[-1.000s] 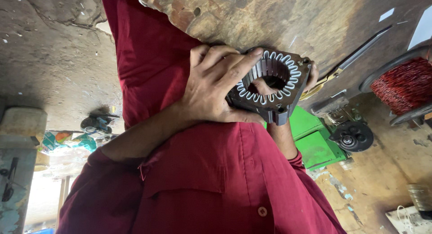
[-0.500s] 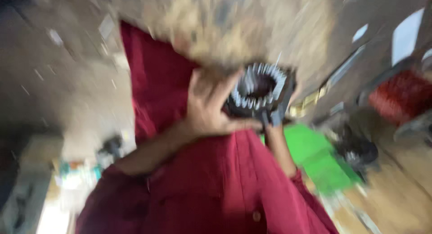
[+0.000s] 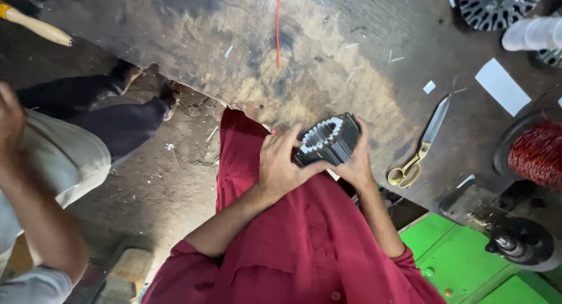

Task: The person cuts small white rectangular pieces with scissors and inserts them into the slots of a black stator core. The person repeatedly folds, cuts, and places the pieces into the stator, then sets the stator aside.

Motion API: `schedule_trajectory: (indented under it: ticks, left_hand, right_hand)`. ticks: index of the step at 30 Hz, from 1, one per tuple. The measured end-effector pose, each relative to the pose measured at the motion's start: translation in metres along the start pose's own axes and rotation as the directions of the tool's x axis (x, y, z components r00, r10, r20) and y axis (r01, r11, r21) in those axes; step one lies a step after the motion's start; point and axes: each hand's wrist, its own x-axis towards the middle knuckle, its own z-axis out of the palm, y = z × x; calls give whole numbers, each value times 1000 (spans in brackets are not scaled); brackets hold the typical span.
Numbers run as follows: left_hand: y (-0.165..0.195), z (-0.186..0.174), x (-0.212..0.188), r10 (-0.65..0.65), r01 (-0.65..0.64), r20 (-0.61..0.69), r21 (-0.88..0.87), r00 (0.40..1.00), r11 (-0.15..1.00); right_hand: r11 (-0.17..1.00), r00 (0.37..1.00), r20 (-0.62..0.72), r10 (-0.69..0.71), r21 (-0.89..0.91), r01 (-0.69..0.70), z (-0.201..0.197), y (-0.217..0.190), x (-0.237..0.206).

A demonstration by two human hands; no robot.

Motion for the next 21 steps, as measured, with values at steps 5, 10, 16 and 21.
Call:
schedule_trajectory:
  ticks: [5,10,16,21]
  left_hand:
    - [3,7,-7,-15,15,1,-3,1000,1000]
    - [17,11,-5,-38,37,8,45,999,998]
    - [51,18,4,7,-8,4,234,1000,972]
    - [74,32,14,-24,17,28,252,999,968]
  right_hand:
    - [997,998,13,-64,33,63,-7,-8,5]
    - [998,999,48,-16,60,13,-13,-5,6]
    - [998,998,48,-51,49,49,-28,-6,7]
    - [997,997,44,61,-44,-59,-46,-5,10]
